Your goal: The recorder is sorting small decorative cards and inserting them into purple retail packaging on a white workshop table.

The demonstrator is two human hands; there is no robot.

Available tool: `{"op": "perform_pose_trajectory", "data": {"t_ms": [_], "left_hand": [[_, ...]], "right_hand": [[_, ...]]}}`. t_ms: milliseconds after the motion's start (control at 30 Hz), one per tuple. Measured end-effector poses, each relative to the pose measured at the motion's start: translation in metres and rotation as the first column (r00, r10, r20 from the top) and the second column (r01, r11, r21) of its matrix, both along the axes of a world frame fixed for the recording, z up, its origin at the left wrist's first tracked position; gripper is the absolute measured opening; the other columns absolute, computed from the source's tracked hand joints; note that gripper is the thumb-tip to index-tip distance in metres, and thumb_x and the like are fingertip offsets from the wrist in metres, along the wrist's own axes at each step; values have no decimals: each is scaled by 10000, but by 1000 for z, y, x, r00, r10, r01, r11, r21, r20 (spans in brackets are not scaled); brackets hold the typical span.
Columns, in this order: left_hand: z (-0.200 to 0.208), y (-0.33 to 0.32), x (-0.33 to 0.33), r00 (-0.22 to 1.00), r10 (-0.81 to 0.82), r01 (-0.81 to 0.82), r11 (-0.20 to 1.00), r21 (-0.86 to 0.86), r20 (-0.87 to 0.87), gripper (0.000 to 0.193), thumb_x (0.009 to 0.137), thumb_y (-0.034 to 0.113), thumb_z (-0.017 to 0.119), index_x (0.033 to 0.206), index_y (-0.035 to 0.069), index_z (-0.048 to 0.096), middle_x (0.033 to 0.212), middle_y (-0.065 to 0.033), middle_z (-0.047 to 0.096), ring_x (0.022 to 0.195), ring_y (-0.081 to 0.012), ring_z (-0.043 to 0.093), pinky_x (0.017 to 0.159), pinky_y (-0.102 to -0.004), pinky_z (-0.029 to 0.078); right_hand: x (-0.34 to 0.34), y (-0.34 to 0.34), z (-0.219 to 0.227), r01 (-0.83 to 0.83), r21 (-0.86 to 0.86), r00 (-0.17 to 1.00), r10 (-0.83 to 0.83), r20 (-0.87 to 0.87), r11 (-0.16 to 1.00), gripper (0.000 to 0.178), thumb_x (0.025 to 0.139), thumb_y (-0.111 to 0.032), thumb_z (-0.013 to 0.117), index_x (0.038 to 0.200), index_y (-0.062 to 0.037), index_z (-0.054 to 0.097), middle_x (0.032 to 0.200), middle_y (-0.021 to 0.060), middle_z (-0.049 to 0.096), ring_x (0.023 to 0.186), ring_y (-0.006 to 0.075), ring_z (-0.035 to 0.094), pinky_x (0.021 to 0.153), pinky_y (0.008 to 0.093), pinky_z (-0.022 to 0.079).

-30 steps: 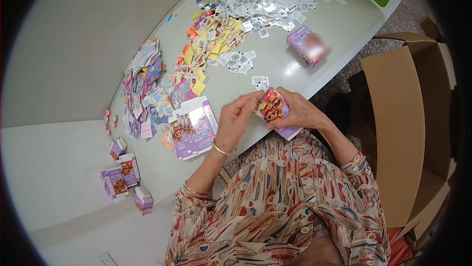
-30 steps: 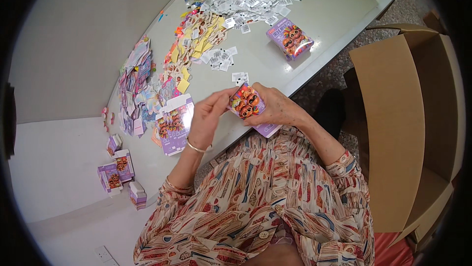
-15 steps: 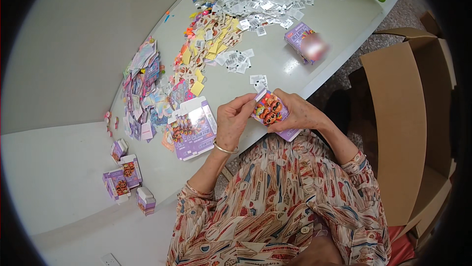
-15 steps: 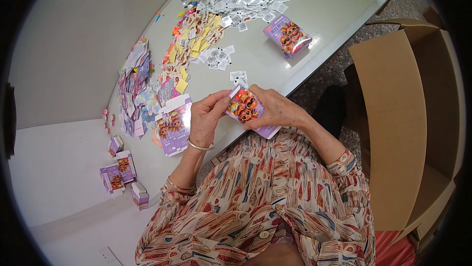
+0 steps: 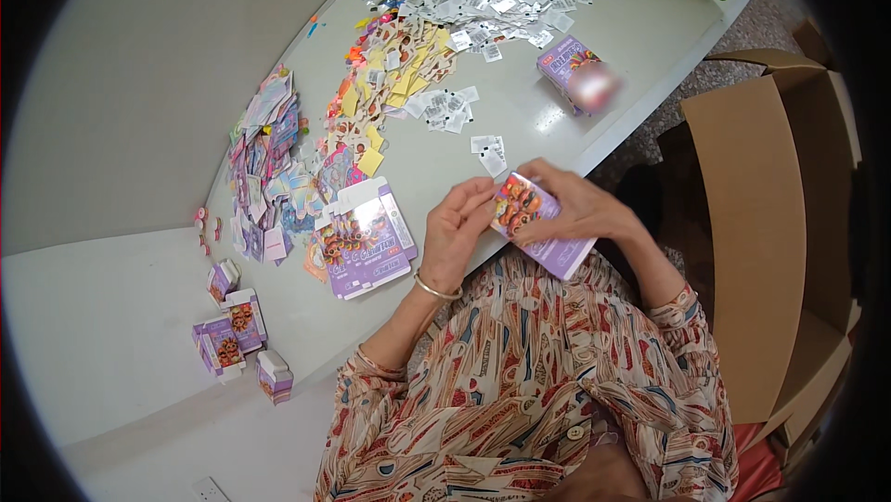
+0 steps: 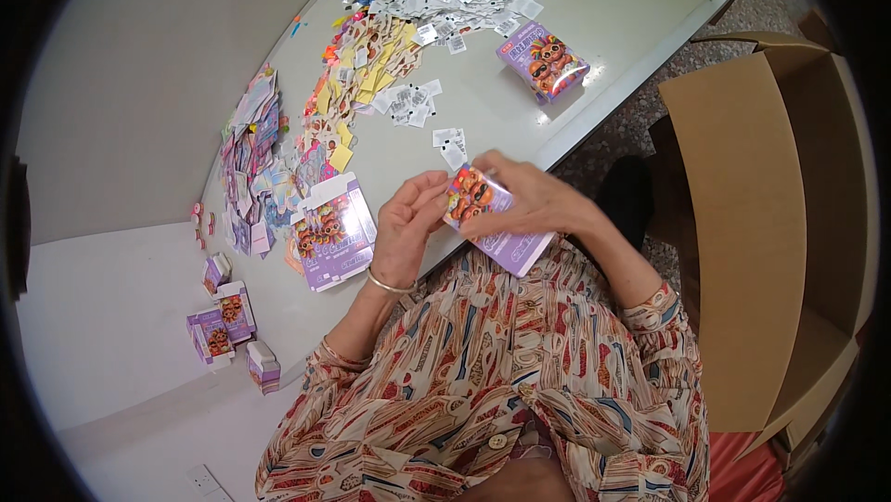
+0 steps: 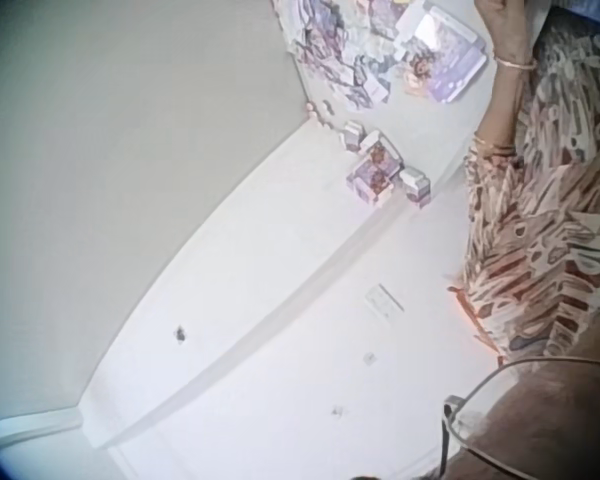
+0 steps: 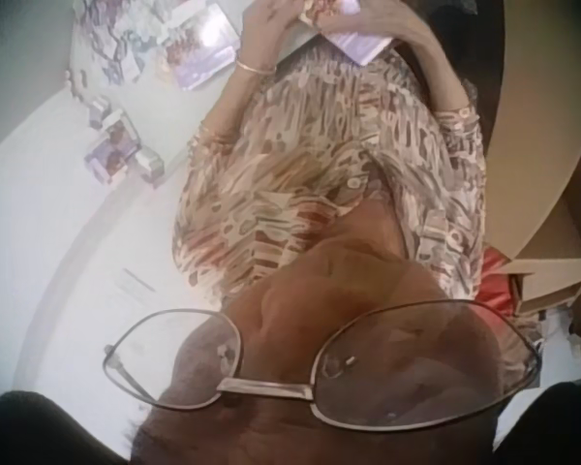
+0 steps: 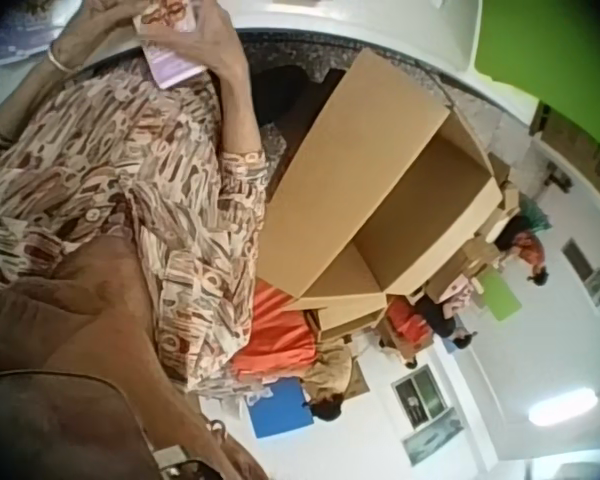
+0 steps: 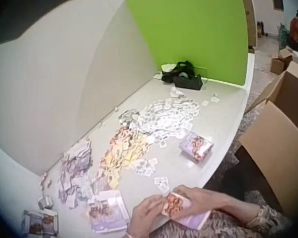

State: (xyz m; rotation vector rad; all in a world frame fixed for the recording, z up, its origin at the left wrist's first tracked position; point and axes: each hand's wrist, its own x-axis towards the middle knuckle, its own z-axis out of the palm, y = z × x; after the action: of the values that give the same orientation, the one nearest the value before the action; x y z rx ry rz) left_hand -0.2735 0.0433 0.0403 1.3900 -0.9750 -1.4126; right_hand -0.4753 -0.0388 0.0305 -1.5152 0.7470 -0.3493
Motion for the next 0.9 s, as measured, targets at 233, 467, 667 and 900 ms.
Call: {"op": "perform_pose_trajectory", "data": {"t_ms": [233,467,667,900], "left_hand": [[-7,-22,-7,818,182,-79,975,208,-546,253,932,83,581,1161,-23,563,1070,-96,652,960,-156,644,858,-298,542],[-34,-55,15,794,89,179,911,-371,602,399,760,197,761,1114,68,630,1059,-58,632,968,-277,571,869,-387,457],[-42,-71,21,448,192,275,899,-339,873,292,716,196,768,971,105,659,1110,-63,548,994,-303,479,864,-409,393],[-57,-81,34,545,298,203,860,-468,784,95,748,135,711,824,97,669,946,-49,590,910,-281,500,794,-395,414]], "right_hand": [[-24,-1,-6,217,-102,891,-154,428,971,1227,491,-481,924,1426,-39,264,1382,118,384,1234,225,447,1026,362,376],[-14,13,-17,628,-309,771,-517,372,714,764,661,-111,825,1271,-7,377,1226,96,518,1075,191,554,930,326,470],[-29,10,-13,559,-313,829,-514,221,768,690,681,-110,820,1231,-21,413,1202,89,526,1045,176,557,901,315,477],[-19,14,0,533,-303,846,-504,174,790,636,668,-161,826,1175,-17,469,1113,90,571,973,184,590,858,324,488]]}}
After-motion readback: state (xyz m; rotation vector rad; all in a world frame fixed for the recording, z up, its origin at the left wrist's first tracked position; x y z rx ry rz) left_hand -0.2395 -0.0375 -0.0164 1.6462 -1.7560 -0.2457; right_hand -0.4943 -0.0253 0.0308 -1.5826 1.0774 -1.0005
